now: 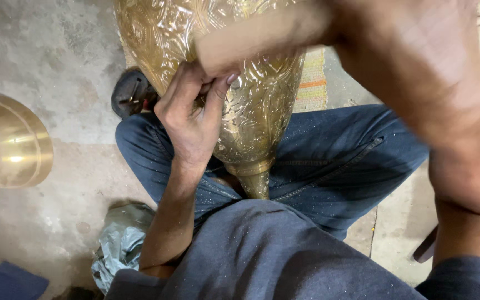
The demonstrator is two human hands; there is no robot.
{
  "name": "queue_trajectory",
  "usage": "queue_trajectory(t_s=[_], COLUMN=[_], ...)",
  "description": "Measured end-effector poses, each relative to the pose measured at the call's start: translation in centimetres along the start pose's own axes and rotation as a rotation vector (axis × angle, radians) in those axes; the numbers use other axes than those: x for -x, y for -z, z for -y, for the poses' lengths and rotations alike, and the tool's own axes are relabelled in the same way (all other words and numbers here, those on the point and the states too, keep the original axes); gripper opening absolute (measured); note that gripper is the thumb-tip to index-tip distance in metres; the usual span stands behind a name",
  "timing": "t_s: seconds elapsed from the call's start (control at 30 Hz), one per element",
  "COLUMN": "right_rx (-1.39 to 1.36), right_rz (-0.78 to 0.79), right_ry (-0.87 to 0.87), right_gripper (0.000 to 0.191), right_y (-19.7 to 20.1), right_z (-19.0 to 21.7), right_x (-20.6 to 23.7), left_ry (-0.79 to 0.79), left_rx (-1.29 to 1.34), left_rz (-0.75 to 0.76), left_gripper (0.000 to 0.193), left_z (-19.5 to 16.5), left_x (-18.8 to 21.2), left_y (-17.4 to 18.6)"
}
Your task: The person sits cross-legged on the floor and uses a chisel and wooden mallet to engrave intricate floral patterns into a large brass vessel. The person repeatedly taps the chisel to carve the design, occasionally rotating the vessel to access different areas.
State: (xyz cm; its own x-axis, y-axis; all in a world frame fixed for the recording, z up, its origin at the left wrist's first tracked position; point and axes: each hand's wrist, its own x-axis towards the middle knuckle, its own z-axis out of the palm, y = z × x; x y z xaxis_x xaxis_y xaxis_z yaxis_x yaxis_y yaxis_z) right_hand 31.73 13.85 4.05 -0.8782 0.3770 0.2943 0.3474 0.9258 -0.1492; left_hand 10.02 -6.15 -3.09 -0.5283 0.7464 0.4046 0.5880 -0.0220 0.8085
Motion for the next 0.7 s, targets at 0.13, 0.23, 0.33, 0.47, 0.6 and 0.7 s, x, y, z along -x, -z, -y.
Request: queue_trajectory(t_s=[0.13,0.23,0.33,0.47,0.6,0.7], right_rx=[0.02,0.041,0.048,0.07,0.071,0.088], right_rz=[-0.01,-0.012,-0.011,-0.014,-0.014,-0.017], right_ry=[0.016,0.013,0.018,0.023,0.039,0.033], right_gripper=[0.022,0.021,0.021,0.02,0.019,0.019], right_y=[0.1,0.3,0.5,0.6,0.4,0.5], right_z=[0.4,0.7,0.8,1.0,0.8,0.9], right_x=[-0.4,-0.5,-0.5,-0.8,-1.4,-1.4], left_ry=[-0.021,-0.03,-0.038,-0.037,-0.053,-0.067], left_rx=[0.08,0.057,0.113,0.097,0.146,0.052], left_rz=[-0.022,-0.011,0.015,0.02,0.002,-0.015], left_gripper=[0.019,0.02,0.019,0.02,0.023,0.022], left_z=[0.0,0.3,0.5,0.7,0.8,0.6], left_x=[0.0,-0.3,-0.3,-0.1,-0.3,-0.4], left_y=[0.0,0.0,0.0,0.0,0.0,0.2])
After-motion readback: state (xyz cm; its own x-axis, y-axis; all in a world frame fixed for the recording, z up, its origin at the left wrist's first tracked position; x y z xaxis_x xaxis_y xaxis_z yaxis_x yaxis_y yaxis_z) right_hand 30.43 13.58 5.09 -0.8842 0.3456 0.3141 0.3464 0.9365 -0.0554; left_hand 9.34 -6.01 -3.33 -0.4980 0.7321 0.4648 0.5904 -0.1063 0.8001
